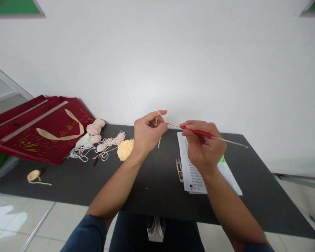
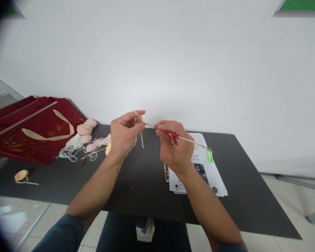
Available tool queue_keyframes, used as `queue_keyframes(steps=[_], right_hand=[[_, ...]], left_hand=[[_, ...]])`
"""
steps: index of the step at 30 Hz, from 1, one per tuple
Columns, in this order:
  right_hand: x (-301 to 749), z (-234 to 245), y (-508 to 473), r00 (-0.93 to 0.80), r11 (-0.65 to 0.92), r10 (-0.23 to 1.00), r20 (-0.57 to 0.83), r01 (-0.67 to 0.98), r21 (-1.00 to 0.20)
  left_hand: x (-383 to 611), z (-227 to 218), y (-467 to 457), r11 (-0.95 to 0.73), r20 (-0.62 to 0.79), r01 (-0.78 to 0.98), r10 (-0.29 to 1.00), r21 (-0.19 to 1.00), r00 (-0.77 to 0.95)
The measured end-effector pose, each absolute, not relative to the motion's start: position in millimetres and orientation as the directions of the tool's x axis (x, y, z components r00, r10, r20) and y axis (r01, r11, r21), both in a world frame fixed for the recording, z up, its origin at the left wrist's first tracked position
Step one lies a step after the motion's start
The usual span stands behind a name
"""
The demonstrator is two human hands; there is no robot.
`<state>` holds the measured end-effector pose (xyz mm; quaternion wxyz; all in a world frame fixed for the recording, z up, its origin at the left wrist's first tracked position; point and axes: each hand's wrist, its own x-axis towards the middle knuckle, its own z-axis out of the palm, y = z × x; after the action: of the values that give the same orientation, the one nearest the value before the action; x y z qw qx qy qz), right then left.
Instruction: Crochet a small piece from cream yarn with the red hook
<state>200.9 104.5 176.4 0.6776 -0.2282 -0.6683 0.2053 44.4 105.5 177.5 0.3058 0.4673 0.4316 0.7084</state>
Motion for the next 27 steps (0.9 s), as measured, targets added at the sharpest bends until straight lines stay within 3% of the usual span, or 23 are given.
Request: queue_keyframes(steps=[3,8,11,15,20,24,27], right_hand=[[199.9,175.4,106.9,0.061,0.837,0.546,0.836,0.0,-0.547],[191.8,166.4,107.4,0.006,0.948,0.291,0.957,0.135,-0.289],[187.7,160.3,107.8,-0.002,0.964,0.224,0.975,0.151,-0.221],[185.9,156.7,110.1,0.009,0.962,0.26,0.966,0.08,-0.26],[186.1,161.1,111.4,0.02,0.892,0.446,0.895,-0.087,-0.443],[190.5,168.0,114.4,0.028,0.793,0.59,0.807,-0.206,-0.573],[197.9,172.0,118.4,0.006,0.772,0.618,0.786,-0.194,-0.605]], left_hand=[[47.2,177.5,106.2,-0.428,0.34,-0.19,0.866,0.884,-0.366],[56.7,184.8,100.8,-0.427,0.243,-0.386,0.864,0.818,-0.441],[58.7,190.7,95.5,-0.391,0.195,-0.478,0.892,0.786,-0.409],[55.6,195.3,93.7,-0.315,0.154,-0.585,0.938,0.748,-0.309],[51.4,196.8,96.6,-0.238,0.14,-0.666,0.97,0.707,-0.198],[49.1,191.9,99.4,-0.235,0.158,-0.599,0.971,0.766,-0.178],[47.6,186.2,102.4,-0.262,0.171,-0.48,0.959,0.837,-0.227]])
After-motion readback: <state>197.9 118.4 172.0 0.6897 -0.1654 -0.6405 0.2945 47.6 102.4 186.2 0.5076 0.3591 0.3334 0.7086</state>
